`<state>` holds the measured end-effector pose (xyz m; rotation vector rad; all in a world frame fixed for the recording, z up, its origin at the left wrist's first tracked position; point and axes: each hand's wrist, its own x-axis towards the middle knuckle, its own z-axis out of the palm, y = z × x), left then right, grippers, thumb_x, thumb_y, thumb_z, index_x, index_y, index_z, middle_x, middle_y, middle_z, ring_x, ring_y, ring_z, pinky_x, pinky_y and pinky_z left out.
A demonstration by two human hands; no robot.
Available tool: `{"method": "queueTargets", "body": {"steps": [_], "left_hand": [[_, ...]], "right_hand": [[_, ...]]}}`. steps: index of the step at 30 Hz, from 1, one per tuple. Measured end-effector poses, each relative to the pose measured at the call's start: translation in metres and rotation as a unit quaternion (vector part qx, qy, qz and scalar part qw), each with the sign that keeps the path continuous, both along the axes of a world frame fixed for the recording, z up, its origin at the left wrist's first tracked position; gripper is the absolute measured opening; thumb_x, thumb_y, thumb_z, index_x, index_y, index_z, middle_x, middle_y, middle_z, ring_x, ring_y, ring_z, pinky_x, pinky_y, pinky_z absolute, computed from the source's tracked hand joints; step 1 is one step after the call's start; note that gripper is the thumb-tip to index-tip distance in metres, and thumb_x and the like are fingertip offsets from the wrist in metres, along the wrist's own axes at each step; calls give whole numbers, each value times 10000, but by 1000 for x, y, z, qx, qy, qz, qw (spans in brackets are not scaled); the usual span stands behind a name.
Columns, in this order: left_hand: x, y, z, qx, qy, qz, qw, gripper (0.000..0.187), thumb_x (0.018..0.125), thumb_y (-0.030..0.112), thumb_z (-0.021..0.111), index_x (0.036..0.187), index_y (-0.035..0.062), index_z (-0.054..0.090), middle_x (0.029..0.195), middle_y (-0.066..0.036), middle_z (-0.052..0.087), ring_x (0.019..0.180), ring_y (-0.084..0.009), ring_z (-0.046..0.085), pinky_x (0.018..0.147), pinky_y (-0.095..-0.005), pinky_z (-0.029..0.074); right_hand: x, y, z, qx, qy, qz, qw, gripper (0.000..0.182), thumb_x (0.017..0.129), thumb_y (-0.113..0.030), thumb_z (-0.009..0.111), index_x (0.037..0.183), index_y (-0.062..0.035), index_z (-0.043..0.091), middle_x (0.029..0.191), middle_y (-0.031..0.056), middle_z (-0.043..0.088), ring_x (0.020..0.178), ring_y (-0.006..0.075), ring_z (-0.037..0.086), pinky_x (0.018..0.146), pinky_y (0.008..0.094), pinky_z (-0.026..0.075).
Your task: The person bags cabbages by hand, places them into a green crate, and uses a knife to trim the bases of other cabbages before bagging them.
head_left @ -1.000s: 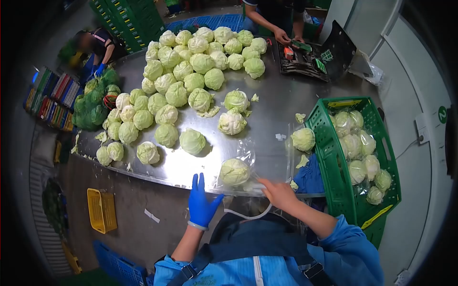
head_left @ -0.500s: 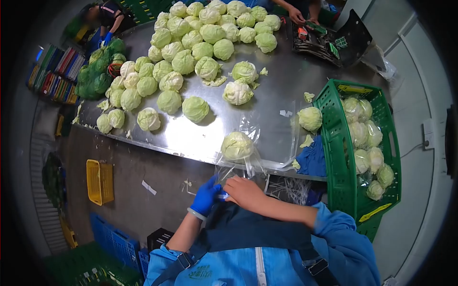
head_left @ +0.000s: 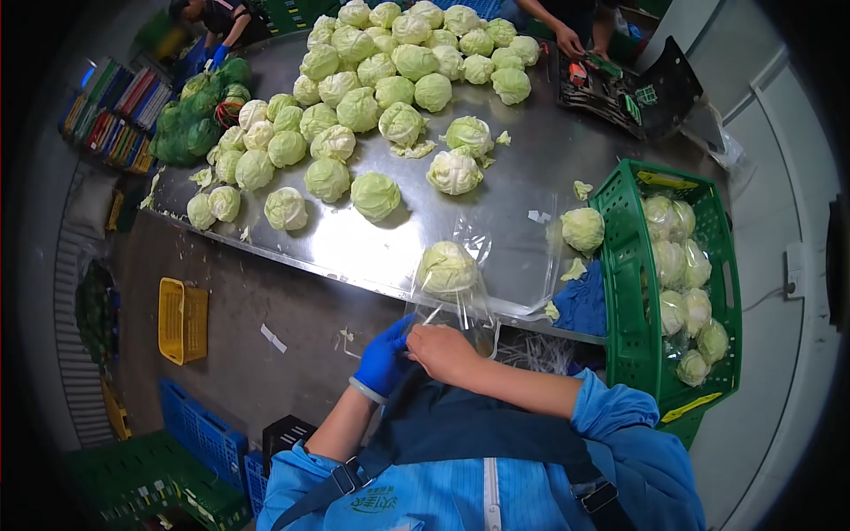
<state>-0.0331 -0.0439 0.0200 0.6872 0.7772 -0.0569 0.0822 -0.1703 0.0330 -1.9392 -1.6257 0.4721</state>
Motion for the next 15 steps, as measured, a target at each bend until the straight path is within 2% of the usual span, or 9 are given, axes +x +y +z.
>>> {"method": "queueTargets", "body": {"steps": [1, 4, 6, 7, 8, 10, 11, 13, 15], "left_hand": [[-2, -1, 0, -14, -2, 1, 1000, 534, 921, 10, 515, 1437, 13, 376, 1286, -118, 569, 1135, -192, 576, 946, -315, 487], [-4, -9, -18, 155, -22, -136, 978, 531, 941, 21, 471, 1457, 18, 348, 1284, -132, 572, 1140, -215, 583, 946, -320, 493], [1, -6, -10, 99, -27, -98, 990, 552, 949, 18, 472, 1476, 21, 308, 1282, -151, 573, 1127, -226, 595, 946, -327, 495], [4, -4, -6, 71, -30, -80, 994, 563, 953, 17, 472, 1486, 22, 288, 1280, -160, 574, 1121, -232, 601, 946, -331, 496], [0, 1, -24, 229, -28, -157, 960, 579, 972, 32, 463, 1503, 24, 234, 1242, -206, 595, 1083, -267, 631, 944, -346, 501], [-2, 14, -5, 176, 1, -220, 959, 578, 973, 44, 470, 1503, 26, 238, 1215, -219, 610, 1073, -270, 639, 949, -351, 500], [-3, 20, 4, 148, 14, -247, 957, 578, 974, 50, 474, 1502, 28, 240, 1201, -226, 618, 1067, -272, 644, 951, -354, 499], [-7, 50, 9, 99, -6, -269, 958, 612, 959, 99, 526, 1504, 49, 253, 1185, -212, 632, 1071, -287, 641, 980, -383, 481], [-12, 77, 7, -2, -18, -253, 967, 673, 925, 116, 593, 1506, 56, 258, 1252, -189, 606, 1130, -297, 610, 995, -394, 467]], "right_hand": [[1, -2, 1, -13, 6, 15, 1000, 212, 835, -222, 661, 854, -46, 546, 857, 117, 557, 841, 308, 586, 735, 409, 475], [22, -19, 22, 1, 36, 97, 995, 157, 846, -188, 632, 873, -46, 570, 865, 111, 563, 849, 307, 585, 735, 409, 474], [39, -51, 39, 23, 110, 140, 984, 152, 853, -191, 626, 886, -53, 572, 870, 99, 555, 857, 293, 577, 754, 404, 468], [45, -76, 39, -13, 55, 114, 992, 139, 856, -188, 617, 882, -58, 577, 869, 97, 549, 865, 283, 575, 764, 403, 465], [48, -107, 36, -47, 1, 83, 995, 127, 859, -185, 609, 877, -63, 582, 867, 96, 544, 872, 274, 572, 774, 402, 463], [62, -190, -4, -200, -69, 153, 965, 109, 862, -175, 578, 873, -83, 635, 893, 87, 603, 870, 278, 618, 740, 403, 492], [62, -246, -32, -374, -129, 207, 894, 125, 853, -171, 568, 852, -84, 658, 889, 95, 646, 850, 298, 651, 684, 421, 515], [63, -302, -46, -552, -104, 185, 806, 169, 815, -151, 579, 936, -85, 676, 883, 115, 660, 826, 318, 657, 684, 437, 528], [73, -295, -36, -629, -40, 178, 756, 315, 766, -114, 618, 1079, -90, 646, 935, 135, 658, 854, 327, 646, 732, 443, 525]]}}
